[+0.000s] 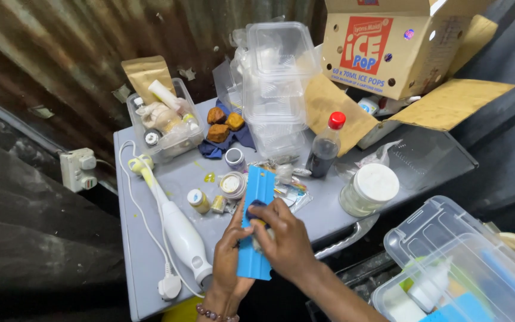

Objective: Sorting and assembling small plastic components, a small jar, and fabric pieces on a cluttered workspace.

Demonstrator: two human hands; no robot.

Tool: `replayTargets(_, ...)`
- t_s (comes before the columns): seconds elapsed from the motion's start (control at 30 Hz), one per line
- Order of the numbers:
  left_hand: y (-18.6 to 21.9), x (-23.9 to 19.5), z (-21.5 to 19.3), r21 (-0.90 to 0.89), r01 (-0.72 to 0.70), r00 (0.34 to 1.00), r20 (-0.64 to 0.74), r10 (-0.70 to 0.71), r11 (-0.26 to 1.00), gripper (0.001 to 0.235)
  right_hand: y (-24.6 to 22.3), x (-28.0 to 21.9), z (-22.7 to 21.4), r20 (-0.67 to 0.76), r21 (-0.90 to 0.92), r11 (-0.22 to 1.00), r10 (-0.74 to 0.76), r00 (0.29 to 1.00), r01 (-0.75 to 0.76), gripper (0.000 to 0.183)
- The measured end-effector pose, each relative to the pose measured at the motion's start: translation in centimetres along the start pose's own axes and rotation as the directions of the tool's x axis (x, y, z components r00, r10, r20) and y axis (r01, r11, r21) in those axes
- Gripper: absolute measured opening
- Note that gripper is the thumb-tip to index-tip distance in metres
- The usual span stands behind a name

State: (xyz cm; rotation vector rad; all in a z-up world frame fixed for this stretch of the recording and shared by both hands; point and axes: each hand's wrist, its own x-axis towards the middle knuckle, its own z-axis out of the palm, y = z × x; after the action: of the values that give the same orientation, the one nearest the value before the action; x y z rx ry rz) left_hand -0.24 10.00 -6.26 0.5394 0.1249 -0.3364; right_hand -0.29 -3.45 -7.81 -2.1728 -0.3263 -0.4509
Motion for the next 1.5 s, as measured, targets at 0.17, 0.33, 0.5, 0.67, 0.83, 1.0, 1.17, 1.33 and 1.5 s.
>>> replayTargets(0.17, -0.3, 0.3, 0.0, 0.122, 0.045, 0.998, -0.051, -0.039, 0.992, 0.074, 0.8, 2.9, -0.7, -0.092, -0.09, 0.995, -0.039, 0.995, 0.031, 0.029)
replayTargets(0.33, -0.3, -0.7, 2.3, 0.358, 0.107, 0.994, -0.035, -0.101, 0.928, 0.096, 4.4, 8.0, -2.5, -0.203, -0.215, 0.973, 0.043, 0.978, -0.088, 0.031)
replayTargets(0.5, -0.8, -0.4, 2.8, 0.387, 0.08, 0.996, -0.007, -0.084, 0.918, 0.095, 5.1, 8.4, -3.3, -0.325, -0.272, 0.946, 0.082, 0.942, -0.176, 0.033)
replayTargets(0.67, 0.3, -0.2, 3.0, 0.333, 0.102, 0.994, -0.076, -0.081, 0.938, 0.091, 5.3, 5.1, -2.3, -0.274, -0.157, 0.963, 0.17, 0.947, -0.218, 0.042)
replayTargets(0.83, 1.3, 1.0, 4.0, 0.167, 0.055, 0.993, -0.117, -0.036, 0.984, 0.076, 2.6, 1.4, -1.6, -0.259, -0.119, 0.988, 0.065, 0.964, -0.099, 0.037)
replayTargets(1.0, 2.1, 1.5, 3.3, 0.265, -0.121, 0.99, -0.034, 0.135, 0.957, 0.073, -1.5, -1.8, -1.7, -0.086, -0.233, 0.971, -0.082, 0.993, 0.06, 0.034)
replayTargets(1.17, 4.3, 2.4, 2.9, 0.31, -0.148, 0.974, -0.121, 0.193, 0.939, 0.074, -2.8, -3.7, -2.3, 0.04, -0.048, 0.986, -0.156, 0.987, 0.158, 0.034)
replayTargets(1.33, 5.5, 2.2, 3.6, 0.364, -0.241, 0.949, -0.107, 0.297, 0.9, 0.085, -2.9, -2.0, -4.3, -0.101, 0.351, 0.936, 0.022, 0.995, 0.015, 0.027)
replayTargets(1.5, 3.1, 2.5, 3.9, 0.358, -0.226, 0.952, -0.114, 0.283, 0.906, 0.08, -3.2, 1.2, -4.8, -0.129, 0.666, 0.695, 0.463, 0.877, -0.269, 0.05)
